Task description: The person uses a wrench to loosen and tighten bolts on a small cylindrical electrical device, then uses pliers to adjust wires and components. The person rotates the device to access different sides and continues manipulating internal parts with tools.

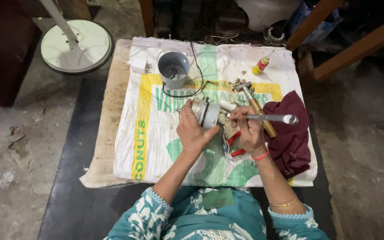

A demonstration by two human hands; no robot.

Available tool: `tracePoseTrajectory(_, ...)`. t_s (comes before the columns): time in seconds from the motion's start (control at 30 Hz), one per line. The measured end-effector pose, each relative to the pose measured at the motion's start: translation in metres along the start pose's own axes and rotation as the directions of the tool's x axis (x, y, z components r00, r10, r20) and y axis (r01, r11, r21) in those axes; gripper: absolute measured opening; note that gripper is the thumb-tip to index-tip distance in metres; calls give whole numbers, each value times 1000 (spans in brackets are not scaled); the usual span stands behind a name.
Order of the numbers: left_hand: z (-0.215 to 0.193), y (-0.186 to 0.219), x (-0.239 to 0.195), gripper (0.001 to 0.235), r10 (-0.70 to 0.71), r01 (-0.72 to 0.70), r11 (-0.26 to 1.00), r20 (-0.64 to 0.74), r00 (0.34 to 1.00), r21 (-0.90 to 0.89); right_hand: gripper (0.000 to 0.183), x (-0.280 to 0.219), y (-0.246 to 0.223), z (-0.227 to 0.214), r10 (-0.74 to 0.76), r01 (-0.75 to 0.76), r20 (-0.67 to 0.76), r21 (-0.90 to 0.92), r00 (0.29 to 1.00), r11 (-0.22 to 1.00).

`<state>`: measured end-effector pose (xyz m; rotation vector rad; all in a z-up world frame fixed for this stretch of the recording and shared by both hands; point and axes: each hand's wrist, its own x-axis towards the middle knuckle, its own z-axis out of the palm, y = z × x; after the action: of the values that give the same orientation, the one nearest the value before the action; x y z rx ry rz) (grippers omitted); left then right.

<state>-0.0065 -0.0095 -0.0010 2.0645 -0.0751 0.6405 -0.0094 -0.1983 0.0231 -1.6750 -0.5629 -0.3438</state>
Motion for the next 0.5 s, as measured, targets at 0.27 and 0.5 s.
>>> tracePoseTrajectory(0.27,1,0,-1,115,28,-28,1000,-13,1000,0,12,0,12,4,-212,247,159,-249,964,937)
tracePoseTrajectory(0.5,-2,5,0,118,8,-8,999,-7,1000,37,21,4,4,14,-337,438,283,-499,898,748)
